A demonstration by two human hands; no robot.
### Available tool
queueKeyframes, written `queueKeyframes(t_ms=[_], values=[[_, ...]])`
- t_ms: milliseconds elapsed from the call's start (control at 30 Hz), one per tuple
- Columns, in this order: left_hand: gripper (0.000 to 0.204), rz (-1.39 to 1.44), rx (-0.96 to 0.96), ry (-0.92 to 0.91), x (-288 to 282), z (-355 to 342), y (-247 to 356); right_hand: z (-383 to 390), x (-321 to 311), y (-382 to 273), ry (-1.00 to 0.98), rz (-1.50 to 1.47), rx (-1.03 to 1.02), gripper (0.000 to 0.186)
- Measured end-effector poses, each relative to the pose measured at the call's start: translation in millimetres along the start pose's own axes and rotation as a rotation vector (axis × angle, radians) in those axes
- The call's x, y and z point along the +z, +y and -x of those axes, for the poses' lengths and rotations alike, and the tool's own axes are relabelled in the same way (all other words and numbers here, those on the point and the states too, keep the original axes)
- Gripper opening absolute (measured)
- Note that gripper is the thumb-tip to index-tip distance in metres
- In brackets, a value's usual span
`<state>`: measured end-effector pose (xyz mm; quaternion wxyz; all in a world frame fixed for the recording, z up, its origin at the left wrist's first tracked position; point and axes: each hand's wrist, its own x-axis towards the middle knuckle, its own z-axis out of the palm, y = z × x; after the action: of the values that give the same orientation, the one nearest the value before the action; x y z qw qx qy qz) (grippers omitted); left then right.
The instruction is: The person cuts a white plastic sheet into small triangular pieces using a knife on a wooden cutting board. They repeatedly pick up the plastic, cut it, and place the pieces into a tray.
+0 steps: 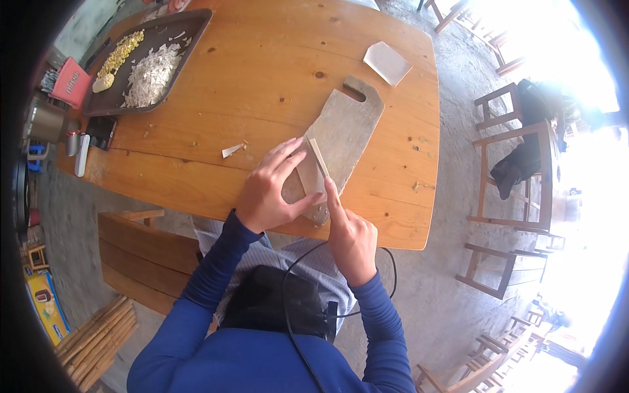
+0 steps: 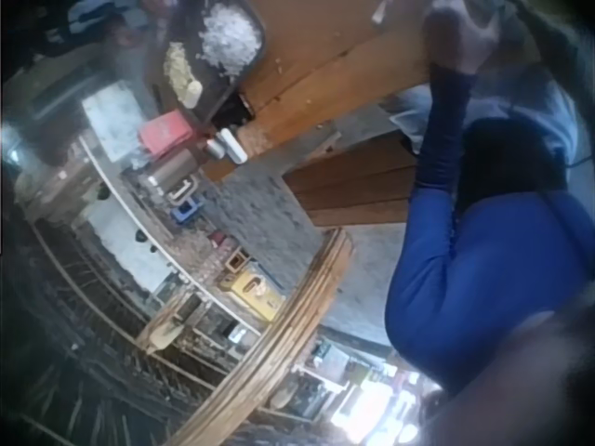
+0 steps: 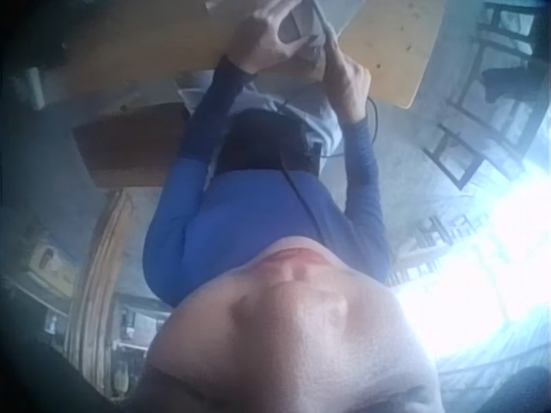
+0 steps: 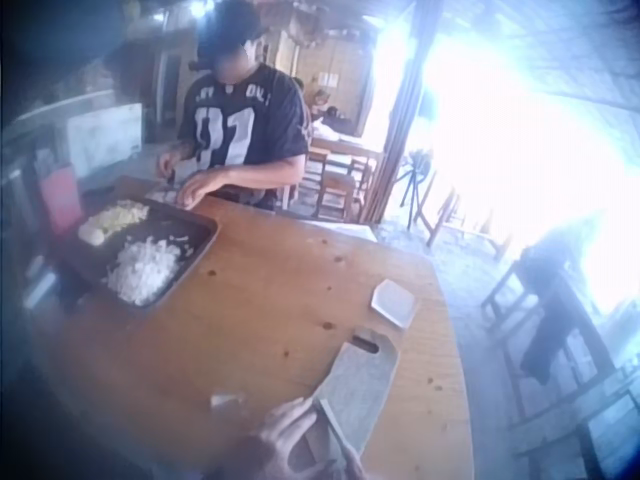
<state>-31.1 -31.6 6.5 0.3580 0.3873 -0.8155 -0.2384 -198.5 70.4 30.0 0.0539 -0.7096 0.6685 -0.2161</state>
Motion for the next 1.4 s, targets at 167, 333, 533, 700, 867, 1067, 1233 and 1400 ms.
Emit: queueKeyframes(t_ms=[167,333,533,700,867,1067,1233,1400], values=[[0.067,0.005,-0.003,0.003,-1.2,-0.3,1.3,-3.5,-0.2,0.7,-0.03,0.015,-0.006,0.078],[0.068,0.035,-0.032,-0.021,0.6,2.8,-0.5,-8.2,-1.0,-1.3,-0.083,0.093,-0.027,0.078],[0.068,0.034,-0.028,-0.021,-0.7,3.3,0.3,-12.3,-9.0,-5.5,-0.153,0.131,-0.038,0.081],[0.069,0.028,-0.024,-0.024,-0.8,2.1,0.3,-20.3,-10.2,-7.1,-0.18,0.128,-0.014,0.078],[0.071,-0.003,-0.007,0.001,-1.4,1.7,-0.2,-22.7,-21.1,-6.1,-0.132,0.107,-0.031,0.07],[0.07,0.025,0.026,0.031,1.8,0.9,-1.1,-8.9,-35.0,-9.8,-0.154,0.134,0.043,0.053],[0.07,0.044,0.006,0.027,1.4,3.1,-2.0,0.4,-27.4,-6.0,-0.118,0.161,-0.027,0.071],[0.071,0.064,-0.01,0.0,2.4,4.5,-3.8,8.4,-15.7,-1.5,-0.085,0.145,-0.021,0.075]])
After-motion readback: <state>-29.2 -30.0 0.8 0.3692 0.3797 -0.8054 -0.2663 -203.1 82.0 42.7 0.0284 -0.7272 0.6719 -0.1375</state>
